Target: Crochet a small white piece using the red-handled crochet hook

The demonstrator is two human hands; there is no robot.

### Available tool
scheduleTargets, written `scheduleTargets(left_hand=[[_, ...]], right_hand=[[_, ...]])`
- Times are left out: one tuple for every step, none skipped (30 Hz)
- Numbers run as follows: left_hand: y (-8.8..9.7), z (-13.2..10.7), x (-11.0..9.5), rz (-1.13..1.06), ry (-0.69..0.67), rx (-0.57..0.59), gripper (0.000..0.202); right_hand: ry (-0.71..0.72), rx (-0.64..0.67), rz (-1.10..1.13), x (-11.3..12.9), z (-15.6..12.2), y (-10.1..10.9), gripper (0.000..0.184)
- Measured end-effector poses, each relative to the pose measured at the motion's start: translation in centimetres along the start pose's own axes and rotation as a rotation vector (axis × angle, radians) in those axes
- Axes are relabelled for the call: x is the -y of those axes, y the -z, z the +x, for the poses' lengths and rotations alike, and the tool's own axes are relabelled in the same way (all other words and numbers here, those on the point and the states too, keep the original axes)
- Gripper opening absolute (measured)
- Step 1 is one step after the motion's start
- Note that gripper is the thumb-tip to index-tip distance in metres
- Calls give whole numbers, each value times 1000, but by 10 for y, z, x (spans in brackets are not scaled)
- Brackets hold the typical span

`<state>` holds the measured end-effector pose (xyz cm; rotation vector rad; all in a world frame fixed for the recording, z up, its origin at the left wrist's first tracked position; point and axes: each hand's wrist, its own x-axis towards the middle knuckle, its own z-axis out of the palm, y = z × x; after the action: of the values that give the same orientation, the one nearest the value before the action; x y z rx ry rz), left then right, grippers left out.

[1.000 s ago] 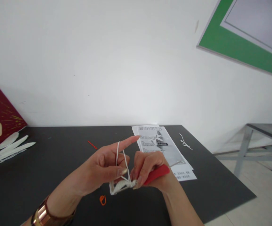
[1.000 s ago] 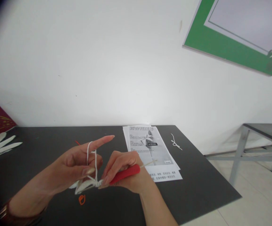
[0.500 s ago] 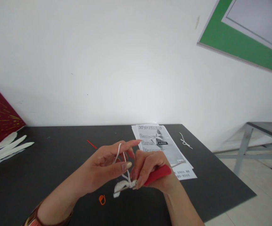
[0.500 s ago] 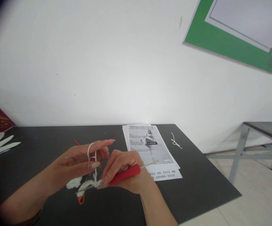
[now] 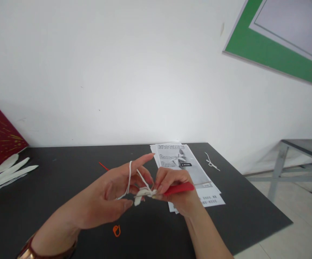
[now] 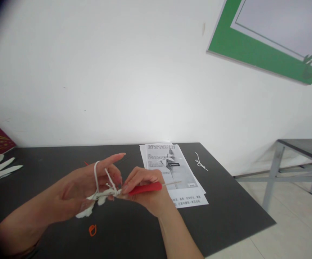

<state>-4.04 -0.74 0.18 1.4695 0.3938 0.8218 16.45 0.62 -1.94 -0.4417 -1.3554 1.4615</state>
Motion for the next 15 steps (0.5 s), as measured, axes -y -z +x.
scheduleTargets(left_hand=[[-1,1,1,-4,0,-15,71],[-2,3,1,12,11,-42,71],[-5,5,2,43,26,-87,70],[-7,7,2,82,44,-146,68],[-10,9,1,115,39,-210,65],[-13,11,1,133,29,-281,62],[-16,13,0,145,22,-328,61],[-18,15,0,145,17,-357,60],[-19,16,-1,134,17,-372,60],[-20,17,0,118,18,-372,61],[-20,18,0,98,17,-371,61],[-20,18,1,81,13,-372,61],[-19,18,2,75,8,-375,62],[-18,18,3,84,3,-382,63],[-17,19,4,106,3,-393,63]], right_hand=[[-21,-14,4,-1,0,-1,18],[-35,-29,5,-1,1,-2,18],[-39,-44,3,-3,2,-3,17],[-40,-59,2,-4,3,-4,16],[-40,-75,3,-6,3,-5,15],[-35,-88,5,-7,4,-6,15],[-37,-96,15,-9,5,-7,15],[-46,-100,38,-11,5,-8,15],[-60,-100,70,-12,5,-9,15],[-73,-97,103,-14,6,-9,15],[-83,-94,136,-15,6,-10,15],[-96,-95,165,-15,6,-10,14],[-107,-99,187,-15,5,-10,13],[-115,-105,198,-15,5,-10,13],[-123,-112,203,-15,5,-10,13]])
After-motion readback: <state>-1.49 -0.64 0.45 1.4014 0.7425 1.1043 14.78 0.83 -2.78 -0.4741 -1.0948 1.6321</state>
